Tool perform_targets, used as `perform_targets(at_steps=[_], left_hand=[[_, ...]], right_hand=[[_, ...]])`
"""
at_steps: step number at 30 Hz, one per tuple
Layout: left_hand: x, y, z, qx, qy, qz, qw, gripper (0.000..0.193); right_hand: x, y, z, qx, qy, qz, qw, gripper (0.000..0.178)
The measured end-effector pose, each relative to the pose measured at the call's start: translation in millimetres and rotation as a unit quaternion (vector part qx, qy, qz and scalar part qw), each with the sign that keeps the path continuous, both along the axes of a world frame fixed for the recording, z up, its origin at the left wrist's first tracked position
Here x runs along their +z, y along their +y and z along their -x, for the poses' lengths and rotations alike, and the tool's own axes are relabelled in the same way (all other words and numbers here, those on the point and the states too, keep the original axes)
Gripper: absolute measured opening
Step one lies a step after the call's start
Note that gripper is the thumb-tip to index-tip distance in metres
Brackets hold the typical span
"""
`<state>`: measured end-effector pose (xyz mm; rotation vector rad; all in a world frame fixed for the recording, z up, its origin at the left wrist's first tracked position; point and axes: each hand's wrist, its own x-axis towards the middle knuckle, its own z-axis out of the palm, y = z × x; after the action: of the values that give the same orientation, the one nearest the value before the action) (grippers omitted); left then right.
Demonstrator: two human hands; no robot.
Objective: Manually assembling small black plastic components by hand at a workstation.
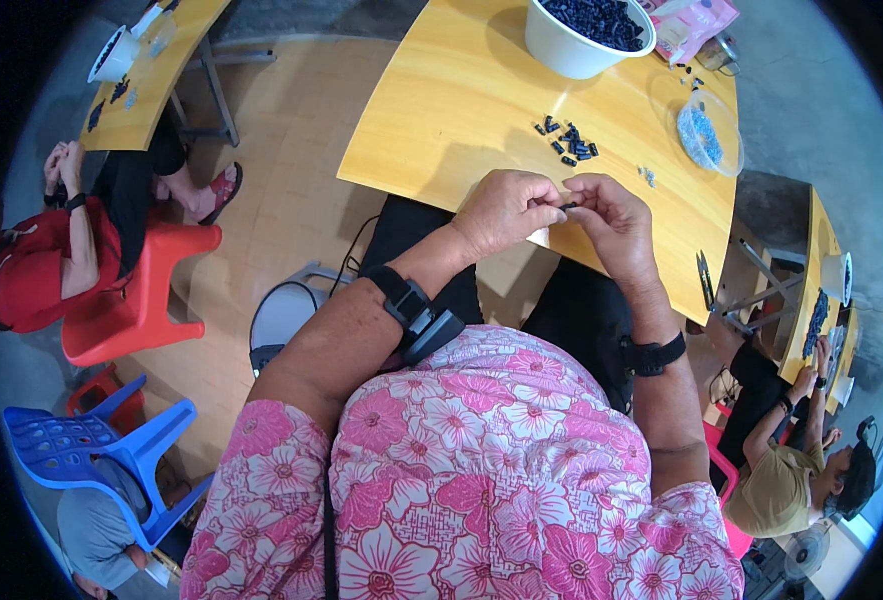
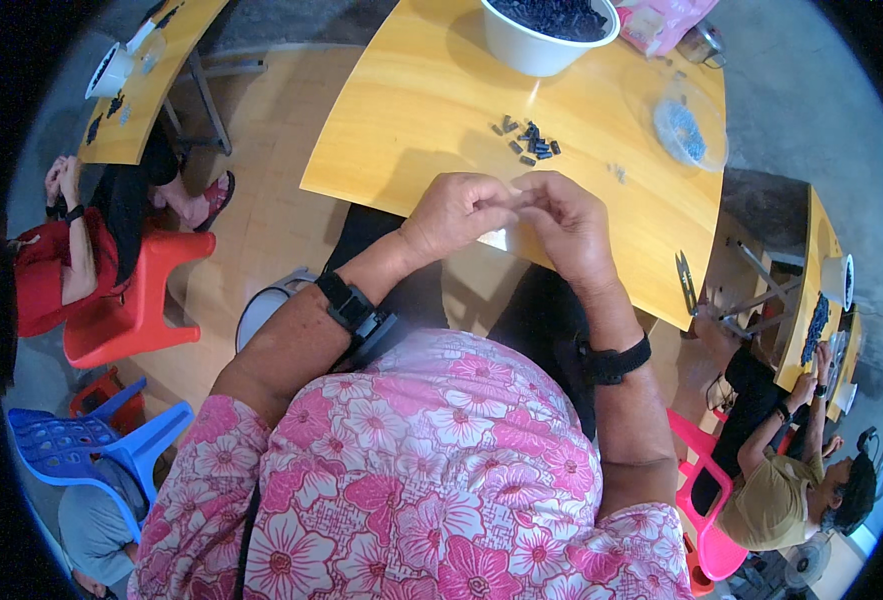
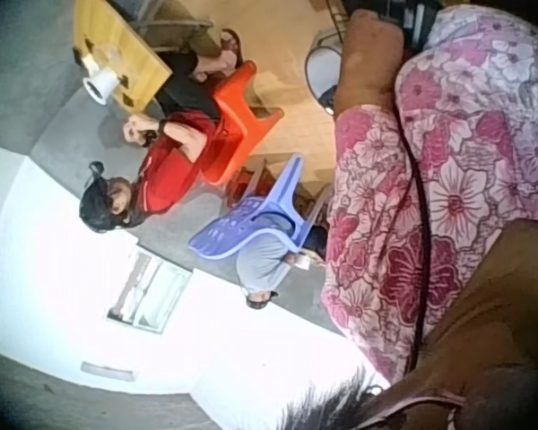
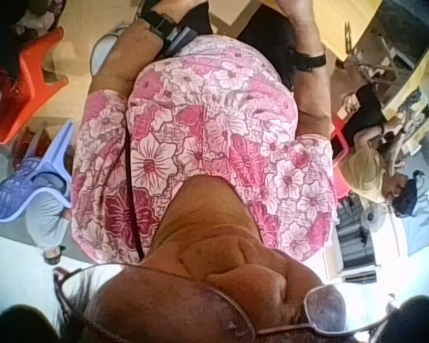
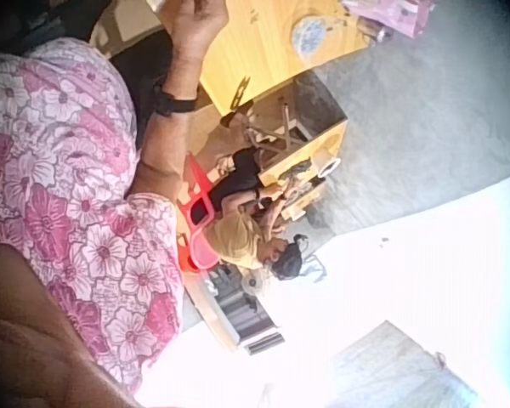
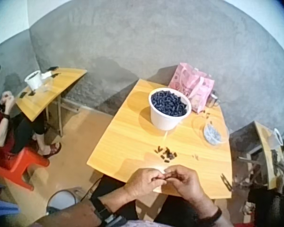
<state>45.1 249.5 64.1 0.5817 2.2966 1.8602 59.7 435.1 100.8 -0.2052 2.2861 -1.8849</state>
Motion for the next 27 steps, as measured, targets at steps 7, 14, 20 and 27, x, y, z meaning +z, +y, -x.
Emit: perform_targets(at_steps=[7,14,20,27], left_hand=[[1.1,-1.1,2.9,-0.005,-0.071,-0.033,0.997,0.013],[7.6,-3.3,1.6,-0.016,-0.107,-0.071,0.992,0.015],[7.9,-3.8,3.0,-0.028,-0.095,-0.067,0.993,0.017],[8.0,-2.8,2.3,-0.017,-0.071,-0.068,0.995,0.017]], right_hand=[[-18.1,3.5,-8.0,-0.075,-0.022,0.045,0.996,0.025],[-18.6,-0.2,-8.0,-0.097,0.001,-0.002,0.995,0.022],[-23.9,-4.1,-10.9,-0.106,0.041,-0.018,0.993,0.023],[-28.6,-8.8,-14.7,-0.117,0.116,-0.05,0.985,0.026]])
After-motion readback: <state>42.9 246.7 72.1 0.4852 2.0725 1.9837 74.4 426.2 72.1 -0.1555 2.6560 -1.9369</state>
